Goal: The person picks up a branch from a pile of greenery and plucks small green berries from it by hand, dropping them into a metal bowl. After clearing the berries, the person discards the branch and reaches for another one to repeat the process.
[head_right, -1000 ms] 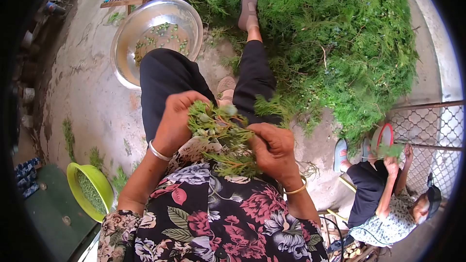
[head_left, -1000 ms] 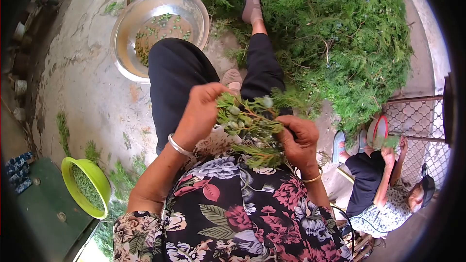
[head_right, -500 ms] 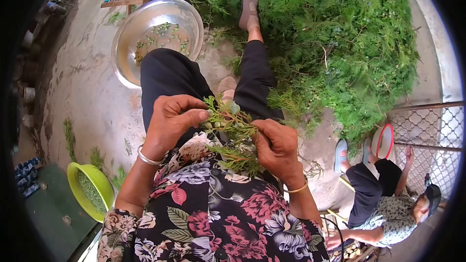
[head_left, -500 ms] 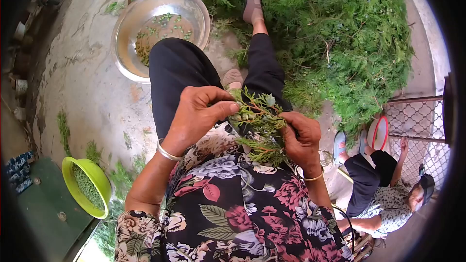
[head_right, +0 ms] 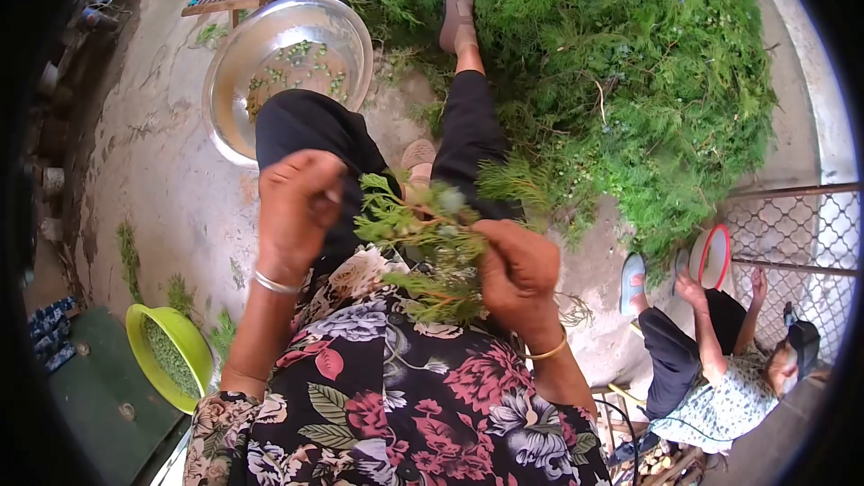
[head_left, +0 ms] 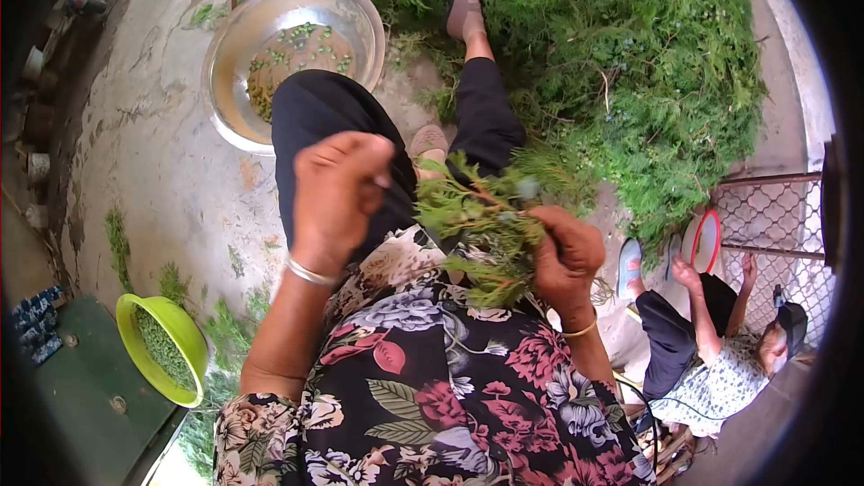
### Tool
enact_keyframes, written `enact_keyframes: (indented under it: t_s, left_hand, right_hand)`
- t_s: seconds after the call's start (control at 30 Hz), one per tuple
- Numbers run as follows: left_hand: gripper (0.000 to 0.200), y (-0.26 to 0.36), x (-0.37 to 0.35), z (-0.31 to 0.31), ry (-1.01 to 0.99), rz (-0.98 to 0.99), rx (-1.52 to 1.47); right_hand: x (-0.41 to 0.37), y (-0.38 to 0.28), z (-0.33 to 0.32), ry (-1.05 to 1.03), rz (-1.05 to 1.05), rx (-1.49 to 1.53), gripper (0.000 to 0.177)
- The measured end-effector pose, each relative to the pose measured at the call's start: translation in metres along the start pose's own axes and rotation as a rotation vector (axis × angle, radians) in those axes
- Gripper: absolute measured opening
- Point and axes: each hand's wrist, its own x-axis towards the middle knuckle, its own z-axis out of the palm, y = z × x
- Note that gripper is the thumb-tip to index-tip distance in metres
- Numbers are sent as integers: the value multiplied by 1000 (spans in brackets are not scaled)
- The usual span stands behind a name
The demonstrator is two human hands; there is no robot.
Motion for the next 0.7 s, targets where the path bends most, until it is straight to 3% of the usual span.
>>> enact_keyframes:
  t_s: [0.13,0.23,0.3,0.33,0.4,0.47,0.53,0.6,0.63,0.67,0.7]
  left_hand:
    - [11,49,23,-21,20,233,70]
    - [35,86,72,-40,225,606,490]
    - [51,116,103,-51,289,776,806]
    - [51,125,121,-66,284,780,805]
    - [51,136,152,-92,643,1476,1502]
    - [54,134,123,-76,733,1427,1489]
    - [46,116,63,-31,436,949,997]
    - [40,93,12,-10,92,634,724]
    - [35,75,-2,-4,-65,661,789]
    - [35,58,-3,-3,-344,890,820]
    - [35,42,-6,3,-436,925,830]
  right_hand:
    - [-6,0,-15,-31,194,-5,12]
    - [-6,3,-10,-7,143,43,13]
    - [-3,0,-7,0,136,57,13]
    - [-1,-3,-7,-14,144,55,13]
    - [1,-4,-7,-23,155,49,14]
    - [0,-3,-4,-8,147,34,14]
    - [2,-1,0,-4,176,47,14]
    - [4,-2,3,-6,203,60,14]
    - [6,-3,4,-14,242,46,12]
    - [7,-4,5,-23,279,34,11]
    - [8,-3,7,-32,274,38,11]
